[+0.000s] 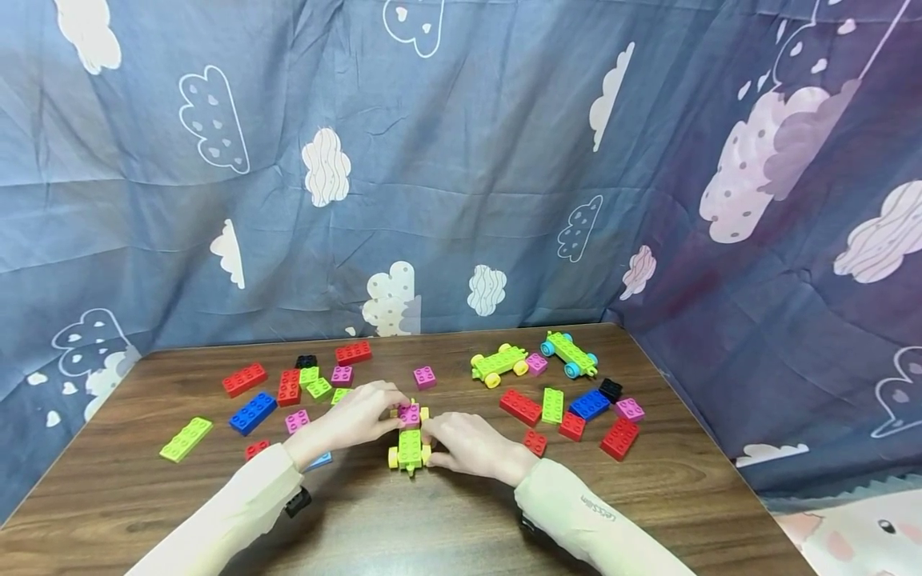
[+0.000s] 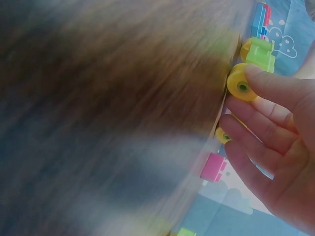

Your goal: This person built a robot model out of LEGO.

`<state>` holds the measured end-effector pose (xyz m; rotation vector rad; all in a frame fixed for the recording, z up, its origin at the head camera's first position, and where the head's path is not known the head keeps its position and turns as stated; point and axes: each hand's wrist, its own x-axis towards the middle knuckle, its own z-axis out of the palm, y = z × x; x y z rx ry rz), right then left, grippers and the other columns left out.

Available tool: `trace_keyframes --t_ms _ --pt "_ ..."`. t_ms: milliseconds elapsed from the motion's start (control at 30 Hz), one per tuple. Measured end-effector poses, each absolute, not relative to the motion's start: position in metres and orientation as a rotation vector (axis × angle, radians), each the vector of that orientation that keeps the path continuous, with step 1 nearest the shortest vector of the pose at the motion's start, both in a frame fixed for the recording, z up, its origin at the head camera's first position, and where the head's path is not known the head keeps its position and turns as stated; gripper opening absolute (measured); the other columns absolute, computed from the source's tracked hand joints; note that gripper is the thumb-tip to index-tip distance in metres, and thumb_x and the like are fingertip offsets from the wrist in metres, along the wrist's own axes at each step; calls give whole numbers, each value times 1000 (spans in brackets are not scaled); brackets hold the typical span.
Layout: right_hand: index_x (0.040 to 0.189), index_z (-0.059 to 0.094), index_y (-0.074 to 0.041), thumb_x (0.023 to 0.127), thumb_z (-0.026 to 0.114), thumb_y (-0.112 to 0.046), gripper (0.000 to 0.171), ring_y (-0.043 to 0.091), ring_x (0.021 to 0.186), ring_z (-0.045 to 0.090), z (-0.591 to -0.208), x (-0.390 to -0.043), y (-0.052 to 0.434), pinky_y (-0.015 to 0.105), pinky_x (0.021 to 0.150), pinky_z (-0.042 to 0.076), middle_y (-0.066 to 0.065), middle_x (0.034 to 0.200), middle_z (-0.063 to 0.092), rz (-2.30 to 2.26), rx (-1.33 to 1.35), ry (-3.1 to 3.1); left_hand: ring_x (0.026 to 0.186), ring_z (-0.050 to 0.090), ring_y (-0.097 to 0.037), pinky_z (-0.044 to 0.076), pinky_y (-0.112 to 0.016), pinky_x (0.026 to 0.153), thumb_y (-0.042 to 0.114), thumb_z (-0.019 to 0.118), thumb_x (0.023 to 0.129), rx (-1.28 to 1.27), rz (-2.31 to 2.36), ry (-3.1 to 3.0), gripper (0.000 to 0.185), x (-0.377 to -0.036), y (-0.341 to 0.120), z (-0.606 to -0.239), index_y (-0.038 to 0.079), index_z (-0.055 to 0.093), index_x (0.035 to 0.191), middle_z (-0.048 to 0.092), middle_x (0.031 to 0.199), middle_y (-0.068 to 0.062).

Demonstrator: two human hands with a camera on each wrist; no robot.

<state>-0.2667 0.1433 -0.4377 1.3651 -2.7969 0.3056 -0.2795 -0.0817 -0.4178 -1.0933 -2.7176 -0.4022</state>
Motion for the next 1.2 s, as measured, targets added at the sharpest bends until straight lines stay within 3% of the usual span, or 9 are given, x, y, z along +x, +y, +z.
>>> trace_keyframes --t_ms 1200 --pt "93 60 -19 88 75 -32 21 2 72 46 -438 -268 143 19 61 41 -7 84 61 320 1365 -2773 95 66 -20 58 -35 80 19 76 88 -1035 -386 -2723 22 -276 -82 -421 8 73 106 71 100 -5"
